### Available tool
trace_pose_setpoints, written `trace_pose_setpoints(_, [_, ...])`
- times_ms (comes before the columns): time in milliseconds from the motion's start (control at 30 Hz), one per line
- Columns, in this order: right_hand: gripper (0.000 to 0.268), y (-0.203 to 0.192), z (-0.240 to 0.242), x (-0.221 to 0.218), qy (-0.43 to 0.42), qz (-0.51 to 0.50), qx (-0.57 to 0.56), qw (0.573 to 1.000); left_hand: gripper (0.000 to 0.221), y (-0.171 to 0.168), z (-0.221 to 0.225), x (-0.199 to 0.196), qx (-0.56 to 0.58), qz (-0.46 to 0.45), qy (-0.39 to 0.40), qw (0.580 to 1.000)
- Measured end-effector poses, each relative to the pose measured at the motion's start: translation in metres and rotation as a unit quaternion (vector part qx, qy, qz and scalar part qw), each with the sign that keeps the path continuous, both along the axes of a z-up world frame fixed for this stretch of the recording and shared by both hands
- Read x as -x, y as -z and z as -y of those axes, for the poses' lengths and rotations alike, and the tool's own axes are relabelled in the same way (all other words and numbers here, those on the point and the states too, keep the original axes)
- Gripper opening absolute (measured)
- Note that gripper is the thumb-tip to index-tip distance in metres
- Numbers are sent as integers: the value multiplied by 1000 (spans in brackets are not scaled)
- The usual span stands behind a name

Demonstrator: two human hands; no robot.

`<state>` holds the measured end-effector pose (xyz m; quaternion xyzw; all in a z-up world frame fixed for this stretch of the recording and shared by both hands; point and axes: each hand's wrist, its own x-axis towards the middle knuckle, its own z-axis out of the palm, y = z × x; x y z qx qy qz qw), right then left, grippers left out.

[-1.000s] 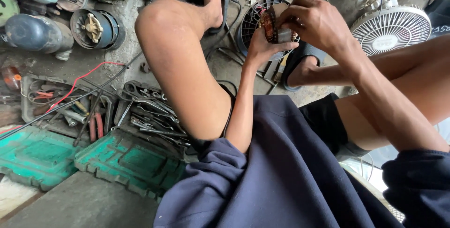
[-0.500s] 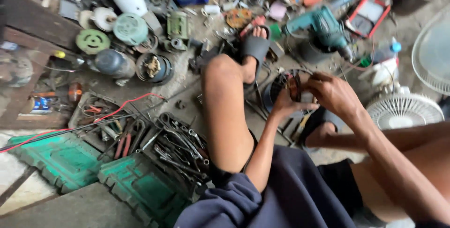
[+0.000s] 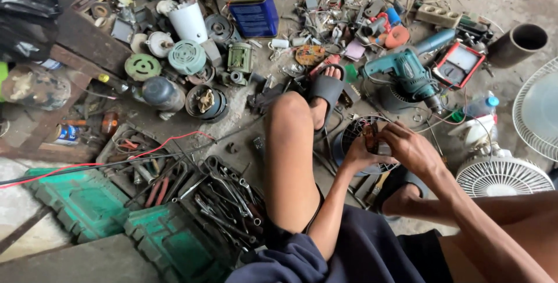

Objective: A person is manually repairing and arranging the copper windings inside an electric motor stator on a workshop floor.

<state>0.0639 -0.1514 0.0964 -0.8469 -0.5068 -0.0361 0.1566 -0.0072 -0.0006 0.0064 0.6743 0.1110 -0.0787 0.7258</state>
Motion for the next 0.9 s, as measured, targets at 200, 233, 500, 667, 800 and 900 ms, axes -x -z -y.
trace_pose_setpoints(200, [9,-13,0,1,10,-12,-15,1000,84,-24,-17,-9,187,-60,11,981])
trace_pose_setpoints(233, [7,-4,0,-2,5,-15,-26,1000,81,-14,-19,-10,263,-81,1,961])
trace_pose_setpoints(500, [8,-4,-3,6,-9,0,-35,999,92,31,8,-12,-37,38,28,998])
trace_pose_setpoints(667, [8,5,-2,-3,-15,-11,-49,999,78,52,4,-15,-56,-31,6,998])
trace_pose_setpoints(800, [8,-1,-2,2,-9,-9,-49,999,70,39,2,-9,-12,1,14,1000])
trace_pose_setpoints(900, [10,2,-4,1,-10,3,-62,998,72,26,4,-7,36,24,-14,999])
